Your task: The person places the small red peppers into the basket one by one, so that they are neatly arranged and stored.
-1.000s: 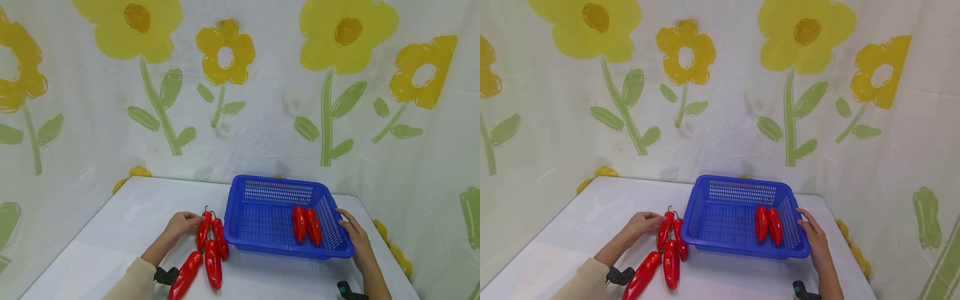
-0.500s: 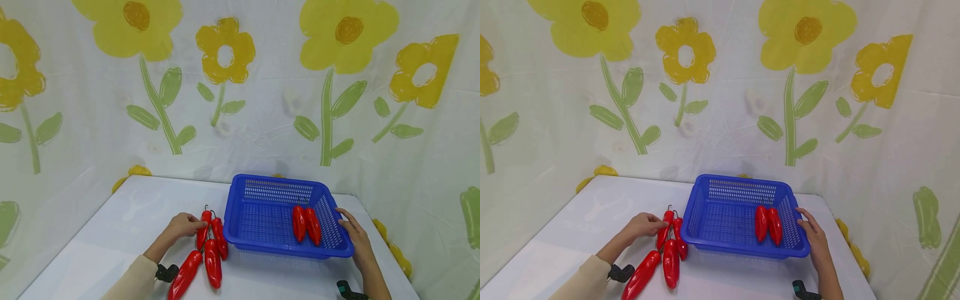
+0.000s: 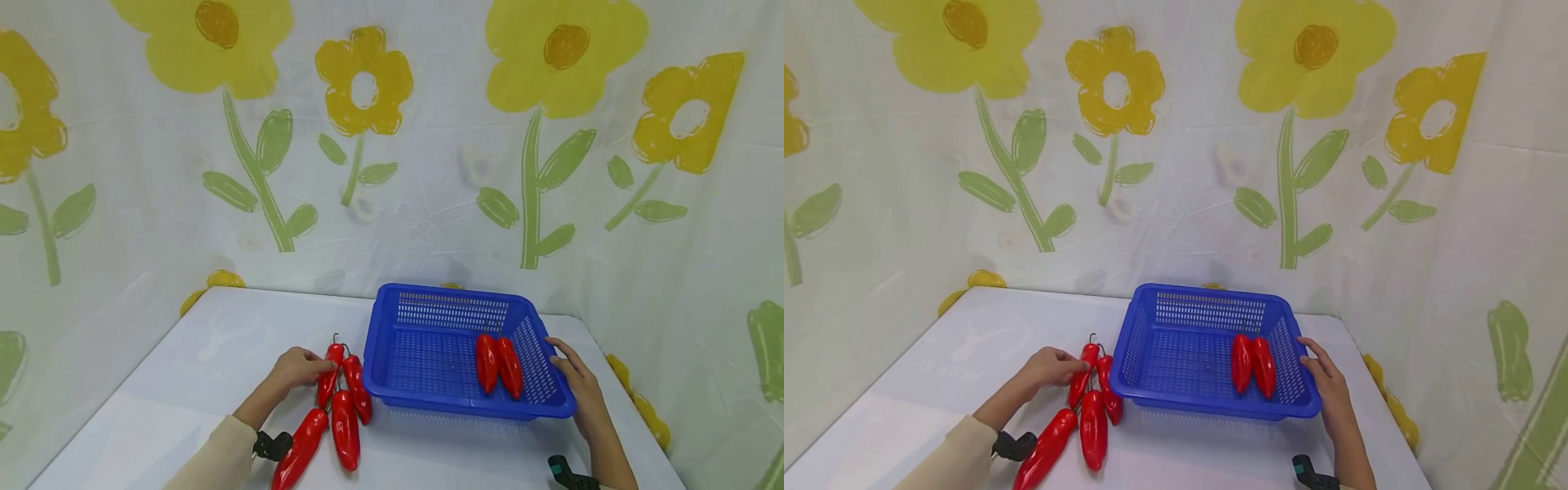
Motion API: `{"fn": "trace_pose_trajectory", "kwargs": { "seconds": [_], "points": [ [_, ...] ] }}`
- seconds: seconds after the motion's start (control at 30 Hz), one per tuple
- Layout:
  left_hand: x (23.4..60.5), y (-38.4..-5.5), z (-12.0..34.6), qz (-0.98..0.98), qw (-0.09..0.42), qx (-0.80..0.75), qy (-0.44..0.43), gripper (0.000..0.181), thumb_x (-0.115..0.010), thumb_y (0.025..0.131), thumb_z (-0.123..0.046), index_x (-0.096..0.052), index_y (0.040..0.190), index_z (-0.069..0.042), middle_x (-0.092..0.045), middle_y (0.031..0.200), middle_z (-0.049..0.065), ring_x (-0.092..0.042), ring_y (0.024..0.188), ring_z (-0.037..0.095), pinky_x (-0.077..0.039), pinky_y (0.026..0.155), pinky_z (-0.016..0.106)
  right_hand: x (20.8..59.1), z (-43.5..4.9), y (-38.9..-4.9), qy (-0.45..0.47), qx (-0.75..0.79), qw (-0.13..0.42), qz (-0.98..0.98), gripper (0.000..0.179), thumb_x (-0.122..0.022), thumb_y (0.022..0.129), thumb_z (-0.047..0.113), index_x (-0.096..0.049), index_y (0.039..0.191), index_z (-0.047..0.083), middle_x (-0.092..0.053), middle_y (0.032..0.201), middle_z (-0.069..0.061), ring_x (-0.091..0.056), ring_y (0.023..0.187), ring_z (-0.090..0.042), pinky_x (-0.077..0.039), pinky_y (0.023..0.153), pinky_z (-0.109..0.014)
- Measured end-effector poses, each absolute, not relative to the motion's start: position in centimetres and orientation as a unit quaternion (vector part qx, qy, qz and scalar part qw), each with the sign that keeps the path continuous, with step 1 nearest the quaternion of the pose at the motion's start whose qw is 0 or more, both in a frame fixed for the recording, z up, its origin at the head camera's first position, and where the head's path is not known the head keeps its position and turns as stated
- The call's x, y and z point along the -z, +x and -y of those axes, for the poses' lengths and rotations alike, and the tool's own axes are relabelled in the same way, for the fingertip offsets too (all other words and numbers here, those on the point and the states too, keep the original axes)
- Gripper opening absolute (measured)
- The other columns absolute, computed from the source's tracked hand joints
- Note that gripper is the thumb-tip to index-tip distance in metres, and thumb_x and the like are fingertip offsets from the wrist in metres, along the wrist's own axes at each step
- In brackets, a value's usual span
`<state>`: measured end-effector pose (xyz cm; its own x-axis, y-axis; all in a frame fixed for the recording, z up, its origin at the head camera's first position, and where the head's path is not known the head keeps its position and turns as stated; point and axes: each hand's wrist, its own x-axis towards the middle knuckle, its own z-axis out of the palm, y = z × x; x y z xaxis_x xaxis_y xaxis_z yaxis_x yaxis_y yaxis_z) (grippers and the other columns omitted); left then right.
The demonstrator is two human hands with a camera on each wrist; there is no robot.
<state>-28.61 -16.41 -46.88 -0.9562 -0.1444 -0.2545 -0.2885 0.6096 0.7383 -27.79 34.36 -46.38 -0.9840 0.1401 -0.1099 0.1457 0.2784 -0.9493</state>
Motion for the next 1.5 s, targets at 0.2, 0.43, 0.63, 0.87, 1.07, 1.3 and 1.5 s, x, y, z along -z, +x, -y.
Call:
{"fn": "trace_pose_trajectory", "kwargs": {
  "seconds": [0.2,0.43,0.63,0.87,1.07,1.3,1.5],
  "points": [
    [46.7,-28.8,16.6,-0.880,0.089,-0.446,-0.137,0.051,-0.079,0.081,-0.034,-0.066,0.109,0.007,-0.066,0.087,0.011,-0.065,0.079,0.024,-0.059,0.074,0.040,46.4,-34.3,-27.8,0.085,0.596,-0.002,-0.799,0.056,-0.041,0.105,0.049,-0.031,0.157,0.032,-0.022,0.162,-0.018,-0.039,0.135,-0.047,-0.059,0.085,-0.035],
    [45.9,-28.8,16.9,-0.870,0.088,-0.464,-0.138,0.054,-0.078,0.083,-0.034,-0.064,0.114,0.008,-0.068,0.094,0.012,-0.067,0.084,0.025,-0.059,0.080,0.045,46.4,-34.1,-27.9,0.080,0.592,-0.008,-0.802,0.055,-0.039,0.105,0.049,-0.031,0.157,0.032,-0.024,0.161,-0.020,-0.043,0.131,-0.046,-0.059,0.083,-0.035],
    [44.7,-28.4,16.5,-0.861,0.085,-0.485,-0.128,0.058,-0.077,0.084,-0.034,-0.062,0.118,0.009,-0.068,0.100,0.015,-0.069,0.089,0.027,-0.058,0.085,0.049,46.4,-34.2,-28.1,0.082,0.598,-0.003,-0.797,0.054,-0.040,0.106,0.047,-0.031,0.157,0.031,-0.024,0.161,-0.019,-0.043,0.131,-0.044,-0.059,0.083,-0.033],
    [43.8,-28.3,16.1,-0.845,0.081,-0.517,-0.111,0.058,-0.078,0.084,-0.031,-0.060,0.120,0.011,-0.068,0.102,0.016,-0.070,0.091,0.028,-0.058,0.086,0.047,46.5,-34.3,-28.3,0.089,0.602,0.002,-0.793,0.054,-0.041,0.106,0.044,-0.031,0.157,0.030,-0.027,0.159,-0.020,-0.052,0.123,-0.034,-0.059,0.081,-0.031],
    [43.0,-28.3,15.8,-0.833,0.089,-0.537,-0.101,0.057,-0.076,0.086,-0.029,-0.060,0.121,0.012,-0.069,0.101,0.015,-0.070,0.093,0.031,-0.056,0.090,0.048,46.7,-34.3,-28.2,0.085,0.603,0.000,-0.793,0.054,-0.041,0.106,0.045,-0.031,0.157,0.030,-0.027,0.159,-0.020,-0.051,0.125,-0.037,-0.059,0.081,-0.031],
    [42.0,-28.3,15.5,-0.825,0.082,-0.553,-0.089,0.054,-0.075,0.088,-0.030,-0.060,0.121,0.011,-0.069,0.102,0.015,-0.070,0.090,0.025,-0.054,0.094,0.049,46.6,-34.3,-28.1,0.083,0.600,-0.001,-0.795,0.054,-0.041,0.106,0.046,-0.031,0.157,0.031,-0.027,0.160,-0.019,-0.049,0.127,-0.039,-0.059,0.082,-0.031],
    [41.0,-28.3,14.9,-0.818,0.083,-0.563,-0.083,0.055,-0.075,0.089,-0.030,-0.060,0.123,0.010,-0.071,0.104,0.015,-0.070,0.091,0.024,-0.053,0.095,0.049,46.7,-34.5,-27.9,0.084,0.597,0.000,-0.798,0.055,-0.040,0.106,0.046,-0.031,0.157,0.031,-0.026,0.160,-0.019,-0.047,0.128,-0.040,-0.059,0.082,-0.031]
  ]
}}
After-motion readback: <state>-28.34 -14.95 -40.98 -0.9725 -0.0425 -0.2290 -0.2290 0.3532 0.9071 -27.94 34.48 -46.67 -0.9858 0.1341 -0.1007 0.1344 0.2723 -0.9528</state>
